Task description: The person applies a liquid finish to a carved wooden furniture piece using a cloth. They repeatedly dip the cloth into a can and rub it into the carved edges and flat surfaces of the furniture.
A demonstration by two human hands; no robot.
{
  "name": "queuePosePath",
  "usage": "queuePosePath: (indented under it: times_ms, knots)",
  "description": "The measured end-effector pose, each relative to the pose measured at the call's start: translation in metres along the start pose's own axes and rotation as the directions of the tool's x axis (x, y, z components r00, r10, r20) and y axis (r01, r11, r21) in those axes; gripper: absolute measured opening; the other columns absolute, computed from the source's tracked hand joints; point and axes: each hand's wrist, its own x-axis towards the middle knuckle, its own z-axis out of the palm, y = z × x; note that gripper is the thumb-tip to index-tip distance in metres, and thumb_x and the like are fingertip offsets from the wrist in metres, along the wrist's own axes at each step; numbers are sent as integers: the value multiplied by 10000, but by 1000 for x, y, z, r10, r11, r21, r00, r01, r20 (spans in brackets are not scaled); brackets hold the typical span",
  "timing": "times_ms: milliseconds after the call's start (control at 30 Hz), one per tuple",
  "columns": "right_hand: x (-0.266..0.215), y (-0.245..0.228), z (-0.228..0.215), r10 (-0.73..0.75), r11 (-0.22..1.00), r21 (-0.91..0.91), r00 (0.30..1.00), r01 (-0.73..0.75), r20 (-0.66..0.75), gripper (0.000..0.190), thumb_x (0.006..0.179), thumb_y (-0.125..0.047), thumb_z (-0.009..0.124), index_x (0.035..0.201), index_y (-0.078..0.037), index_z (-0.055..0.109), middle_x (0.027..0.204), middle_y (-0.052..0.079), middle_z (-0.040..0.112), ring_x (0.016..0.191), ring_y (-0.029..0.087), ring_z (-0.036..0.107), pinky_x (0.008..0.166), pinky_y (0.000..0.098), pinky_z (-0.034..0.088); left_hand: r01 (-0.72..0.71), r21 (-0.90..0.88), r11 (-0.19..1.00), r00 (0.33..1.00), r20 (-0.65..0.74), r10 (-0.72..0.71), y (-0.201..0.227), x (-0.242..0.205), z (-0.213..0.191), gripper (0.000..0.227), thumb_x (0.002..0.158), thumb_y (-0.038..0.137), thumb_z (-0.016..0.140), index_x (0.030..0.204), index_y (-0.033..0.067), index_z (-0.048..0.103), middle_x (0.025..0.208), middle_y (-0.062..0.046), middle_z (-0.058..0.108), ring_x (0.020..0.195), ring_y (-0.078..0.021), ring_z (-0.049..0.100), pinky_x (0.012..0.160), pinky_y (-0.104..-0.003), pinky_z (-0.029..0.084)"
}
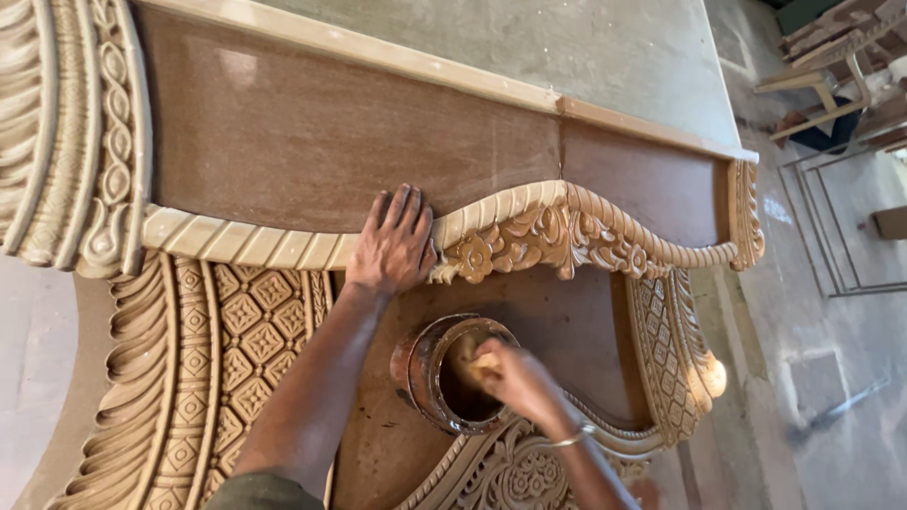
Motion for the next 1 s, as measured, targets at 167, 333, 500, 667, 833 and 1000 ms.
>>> queuePosePath:
  times_ms: [167,333,500,667,833,1000]
  knots:
    - [28,-5,53,80,965,-256,992,-54,95,552,879,58,594,1397,-127,554,1081,162,716,835,227,705,654,335,562,1,-45,999,998,-57,-4,0,-3,1,584,936,385,482,1395,28,530,1531,-202,447,1465,-343,353,1215,-522,244]
    - [4,23,22,6,971,235,982,-51,189,532,919,-37,542,1422,-208,577,1133,137,745,846,376,681,736,496,570,1,-43,999,998,-55,-3,-1,-3,1,597,931,391,499,1393,13,527,1523,-214,455,1453,-347,364,1207,-525,250]
    - [-25,88,-9,-135,925,354,991,135,-24,366,926,-154,555,1251,-123,720,1225,26,736,1123,150,678,1002,344,506,-3,49,999,998,58,0,0,6,1,695,910,462,424,1467,46,447,1577,-193,366,1422,-338,289,1162,-522,197]
    - [-33,146,24,272,794,579,960,-183,-70,280,915,-247,693,1131,-76,743,1010,78,776,927,162,695,896,323,551,18,54,998,997,79,-22,1,-3,-9,650,965,459,417,1472,54,438,1590,-155,355,1494,-294,276,1228,-487,178]
    - [-32,191,54,163,554,832,978,20,-132,227,914,-155,752,1071,8,740,949,88,690,863,156,610,767,301,505,-37,3,999,999,29,37,-12,-20,-16,640,976,466,447,1463,52,476,1582,-157,389,1484,-297,311,1227,-486,206]
    - [-39,115,9,91,424,875,950,234,-298,316,891,-73,688,1204,-64,652,1196,-1,652,1082,101,608,904,279,507,-53,47,997,998,-15,54,-41,-28,-22,634,987,446,440,1459,25,484,1579,-165,403,1481,-304,327,1218,-491,213]
